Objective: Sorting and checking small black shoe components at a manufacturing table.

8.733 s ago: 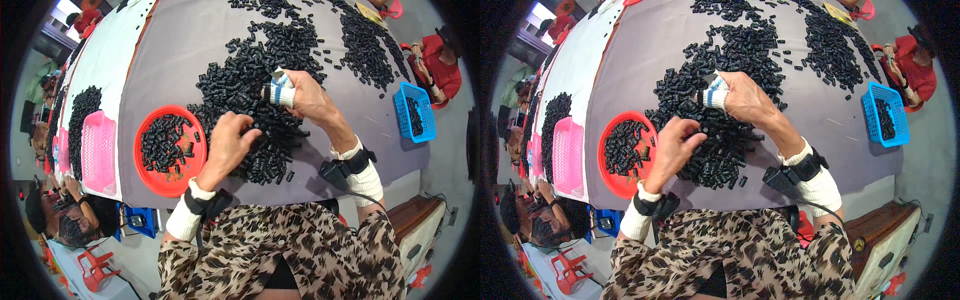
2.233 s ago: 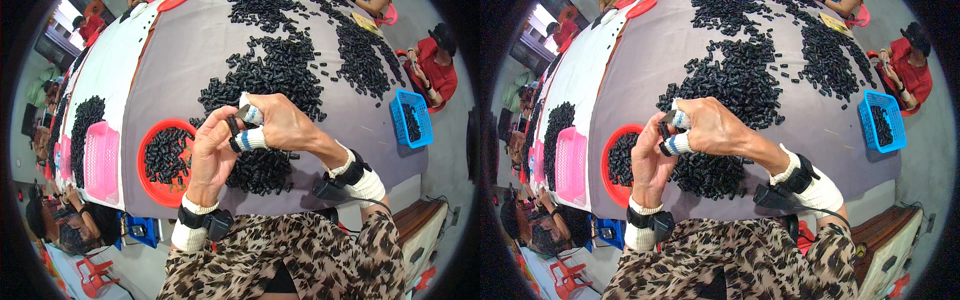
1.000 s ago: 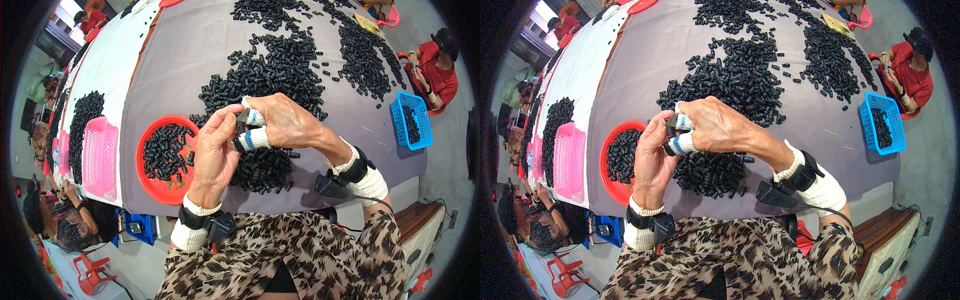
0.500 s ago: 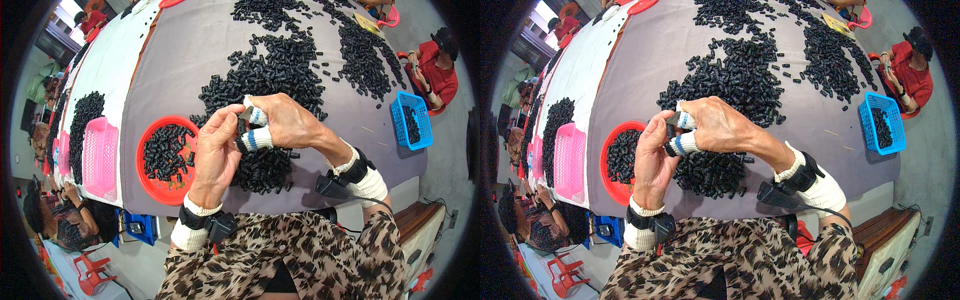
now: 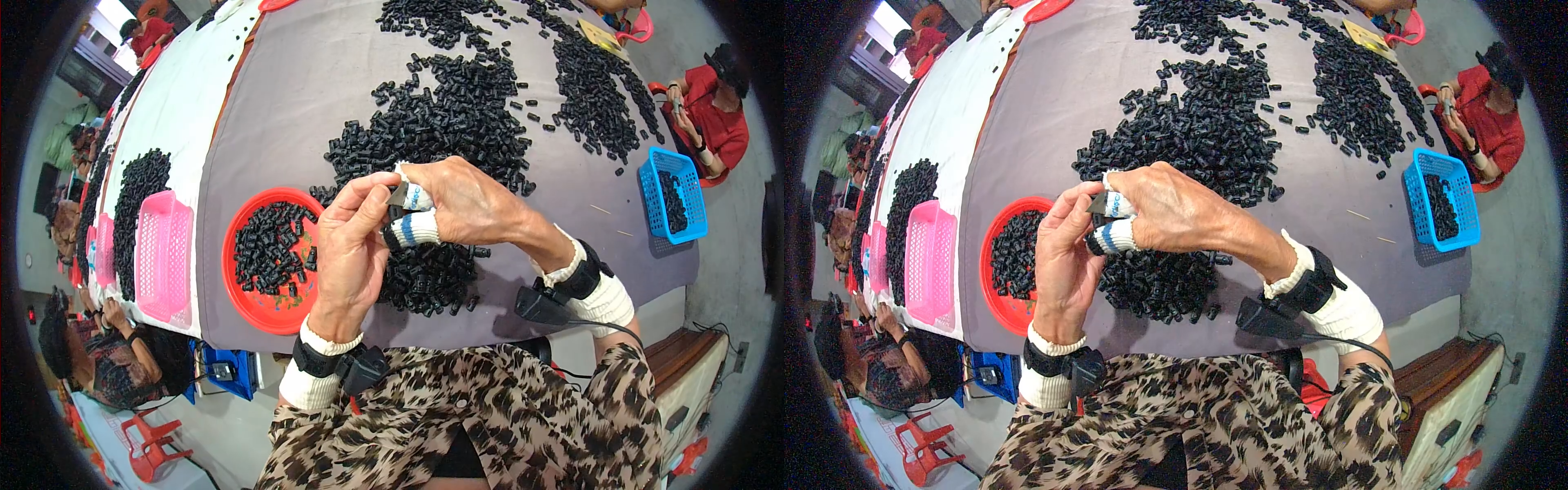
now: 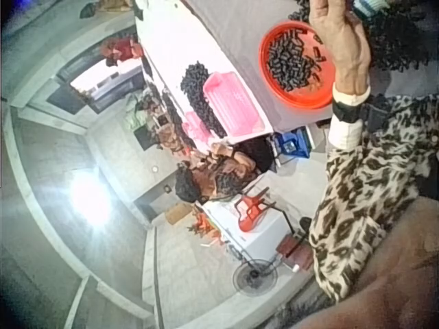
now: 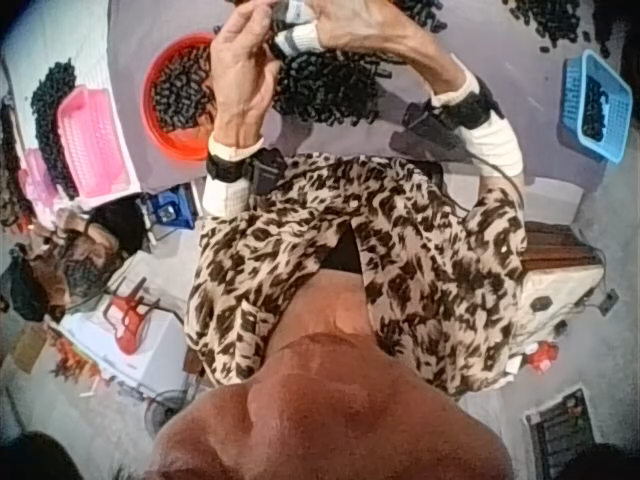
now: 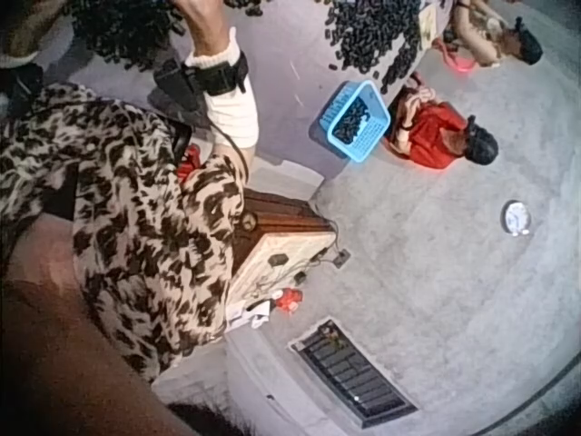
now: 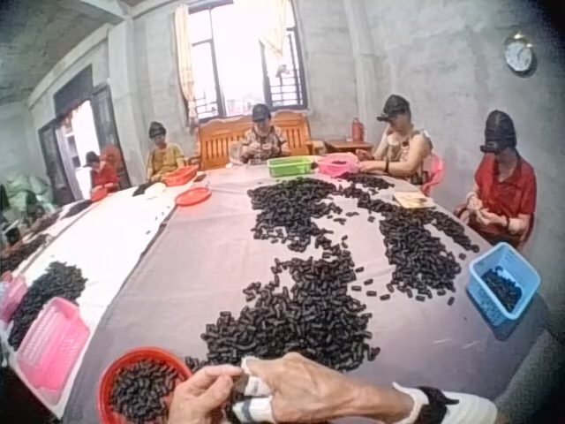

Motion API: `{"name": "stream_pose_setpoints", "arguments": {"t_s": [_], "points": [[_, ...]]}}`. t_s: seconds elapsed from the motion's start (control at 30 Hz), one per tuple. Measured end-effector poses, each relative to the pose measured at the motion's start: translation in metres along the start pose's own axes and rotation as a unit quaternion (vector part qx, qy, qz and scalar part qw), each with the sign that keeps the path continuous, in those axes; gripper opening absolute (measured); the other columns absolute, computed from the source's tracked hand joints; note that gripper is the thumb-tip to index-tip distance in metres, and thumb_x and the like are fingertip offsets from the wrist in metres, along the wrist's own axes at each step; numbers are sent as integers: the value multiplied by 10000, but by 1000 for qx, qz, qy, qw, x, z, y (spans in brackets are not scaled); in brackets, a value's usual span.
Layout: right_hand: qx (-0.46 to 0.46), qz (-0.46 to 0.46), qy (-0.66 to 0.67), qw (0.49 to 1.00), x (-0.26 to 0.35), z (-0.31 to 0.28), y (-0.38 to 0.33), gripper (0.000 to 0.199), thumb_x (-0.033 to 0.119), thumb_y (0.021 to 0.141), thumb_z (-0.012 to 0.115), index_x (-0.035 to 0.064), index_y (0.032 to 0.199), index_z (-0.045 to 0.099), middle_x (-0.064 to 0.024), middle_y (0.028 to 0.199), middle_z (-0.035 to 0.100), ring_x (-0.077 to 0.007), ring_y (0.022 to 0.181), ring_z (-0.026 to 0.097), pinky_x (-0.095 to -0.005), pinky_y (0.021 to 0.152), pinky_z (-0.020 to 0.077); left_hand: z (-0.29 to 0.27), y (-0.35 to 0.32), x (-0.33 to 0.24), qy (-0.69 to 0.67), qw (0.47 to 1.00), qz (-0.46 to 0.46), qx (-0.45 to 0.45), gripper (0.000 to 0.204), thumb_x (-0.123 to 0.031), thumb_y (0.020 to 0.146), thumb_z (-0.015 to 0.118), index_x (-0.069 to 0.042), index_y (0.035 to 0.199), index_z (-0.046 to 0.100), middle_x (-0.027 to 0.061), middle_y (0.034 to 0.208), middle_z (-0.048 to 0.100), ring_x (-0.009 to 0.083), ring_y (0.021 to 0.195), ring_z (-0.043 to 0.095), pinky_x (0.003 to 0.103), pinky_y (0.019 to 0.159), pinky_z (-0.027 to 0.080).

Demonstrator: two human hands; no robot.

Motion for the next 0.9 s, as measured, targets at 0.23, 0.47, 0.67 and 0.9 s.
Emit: {"name": "stream_pose_setpoints", "arguments": {"t_s": [0.23,0.47,0.67,0.9], "points": [[-7,-3,57,998,-4,-1,1,379,333,725,680,-8,754,514,-131,635,558,-247,582,550,-350,566,434,-34,-3,-26,80,993,60,-59,192,-113,880,574,14,1021,599,53,889,622,97,774,572,241,706,473],[-95,39,48,994,-34,-40,-9,354,353,825,586,4,797,531,-106,641,555,-228,592,546,-342,581,429,-150,-39,-93,406,852,186,-275,202,-111,869,578,14,1023,618,8,879,602,47,718,489,195,639,400],[-85,72,13,994,-48,-29,-6,336,314,816,581,-10,775,504,-124,619,534,-262,560,505,-362,566,408,-77,14,-12,524,840,116,-83,202,-110,783,663,-23,963,633,52,850,607,118,725,542,258,664,452],[-90,145,1,985,-59,-40,-31,243,232,793,584,-4,795,526,-128,645,554,-259,580,515,-355,576,409,-47,59,31,682,714,158,-15,269,-139,729,685,-32,964,611,117,822,535,242,751,555,355,688,452]]}}
Point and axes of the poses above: each hand's wrist, its own y-axis towards the middle knuckle, its own z-axis out of the palm, x = y × z, the point moved 8 cm from there along y, towards the middle knuckle
